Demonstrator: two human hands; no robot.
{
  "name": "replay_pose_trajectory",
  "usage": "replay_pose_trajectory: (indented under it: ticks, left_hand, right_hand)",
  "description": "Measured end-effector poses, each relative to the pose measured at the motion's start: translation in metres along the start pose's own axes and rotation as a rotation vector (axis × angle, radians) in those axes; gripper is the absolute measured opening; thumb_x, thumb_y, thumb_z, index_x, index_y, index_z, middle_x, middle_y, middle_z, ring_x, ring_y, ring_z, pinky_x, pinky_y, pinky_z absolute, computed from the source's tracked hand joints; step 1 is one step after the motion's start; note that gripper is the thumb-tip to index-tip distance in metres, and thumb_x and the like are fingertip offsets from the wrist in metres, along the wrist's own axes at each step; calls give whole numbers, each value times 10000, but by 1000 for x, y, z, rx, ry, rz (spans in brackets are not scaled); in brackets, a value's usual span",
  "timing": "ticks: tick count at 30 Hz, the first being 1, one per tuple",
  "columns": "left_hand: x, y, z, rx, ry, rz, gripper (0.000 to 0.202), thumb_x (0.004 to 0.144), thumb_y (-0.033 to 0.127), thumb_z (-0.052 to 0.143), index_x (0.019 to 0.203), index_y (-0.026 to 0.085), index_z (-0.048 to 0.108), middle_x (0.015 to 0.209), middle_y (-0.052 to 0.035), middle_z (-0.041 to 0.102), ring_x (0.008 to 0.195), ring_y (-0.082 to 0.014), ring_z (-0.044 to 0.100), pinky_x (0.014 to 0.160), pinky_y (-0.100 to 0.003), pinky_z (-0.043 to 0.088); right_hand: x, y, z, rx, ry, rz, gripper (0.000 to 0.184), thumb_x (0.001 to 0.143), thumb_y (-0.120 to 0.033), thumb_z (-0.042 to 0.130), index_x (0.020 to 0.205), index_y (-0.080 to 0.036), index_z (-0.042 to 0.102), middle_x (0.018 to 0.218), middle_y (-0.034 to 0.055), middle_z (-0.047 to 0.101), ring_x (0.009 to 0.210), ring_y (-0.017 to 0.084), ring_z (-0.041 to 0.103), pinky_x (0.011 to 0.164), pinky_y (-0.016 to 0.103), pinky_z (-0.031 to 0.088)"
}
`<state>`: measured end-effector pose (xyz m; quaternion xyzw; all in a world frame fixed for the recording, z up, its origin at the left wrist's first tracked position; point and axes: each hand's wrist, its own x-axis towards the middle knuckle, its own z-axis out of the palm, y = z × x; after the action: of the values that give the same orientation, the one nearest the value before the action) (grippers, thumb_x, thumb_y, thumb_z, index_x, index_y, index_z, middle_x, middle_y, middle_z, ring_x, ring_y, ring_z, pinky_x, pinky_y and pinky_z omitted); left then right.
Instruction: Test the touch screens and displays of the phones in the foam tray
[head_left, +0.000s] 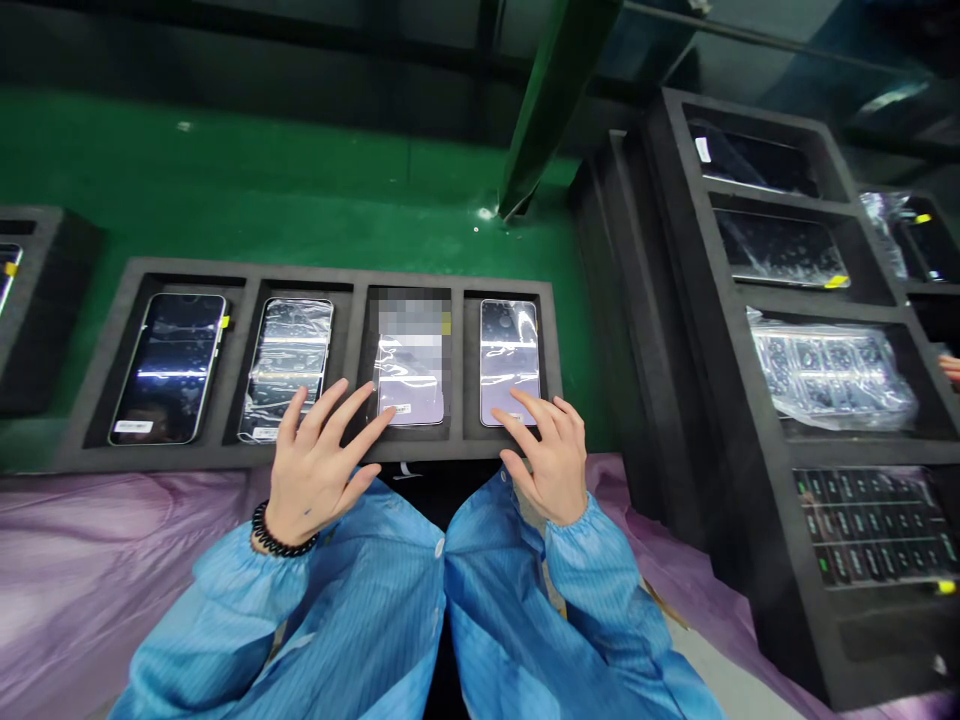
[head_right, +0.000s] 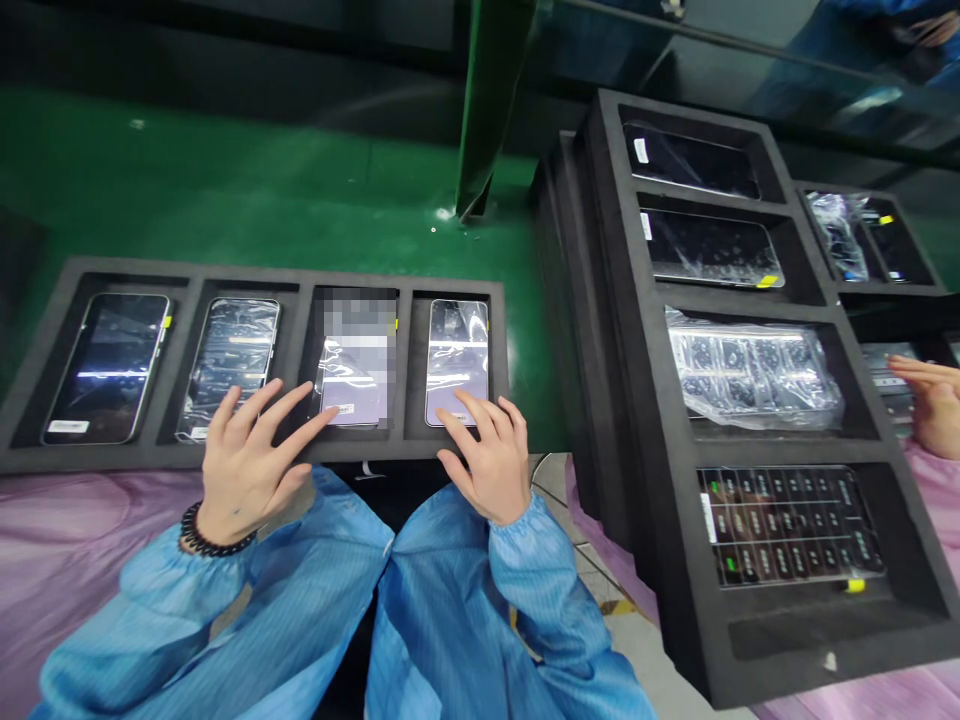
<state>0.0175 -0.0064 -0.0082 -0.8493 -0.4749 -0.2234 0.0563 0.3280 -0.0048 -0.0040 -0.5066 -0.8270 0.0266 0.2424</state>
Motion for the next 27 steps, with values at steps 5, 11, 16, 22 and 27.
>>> replay_pose_trajectory:
  ticks: [5,11,16,22,27]
  left_hand:
    - [-2,-1,2,-31,35,-21,663,988,554,283,1563,230,348,1569,-119,448,1523,-273,327,1299,-491,173]
    - [0,-1,1,-38,36,-8,638,992,534,302,1574,272,313,1613,-95,384,1544,-266,293,1301,-496,169]
    - [-1,0,1,-40,33,-2,647,993,537,290,1579,265,299,1610,-103,388,1549,-263,279,1303,-494,158]
    - [14,-3,-13,-267,-9,-182,614,998,528,200,1541,296,371,1600,-87,382,1550,-293,257,1309,-548,129]
    - [73,-3,-12,-259,40,-293,553,1010,476,240,1464,260,472,1600,-91,364,1573,-297,186,1301,-615,80]
  right_hand:
    - [1,0,0,52,49,11,523,1023,-427,414,1523,-278,369,1388,71,636,1215,259,575,1136,476,348]
    - [0,0,1,75,55,11,573,1020,-413,427,1561,-270,301,1425,75,613,1252,259,565,1143,482,348]
    - [-2,-1,2,68,44,24,540,1027,-422,413,1539,-266,340,1411,83,617,1252,252,558,1150,484,340]
    - [13,11,-18,220,-27,47,406,1046,-406,360,1352,-240,568,1412,93,589,1284,257,529,1115,467,404]
    - [52,23,-22,115,64,283,373,1038,-360,375,1272,-236,638,1387,100,594,1283,283,517,1112,503,420]
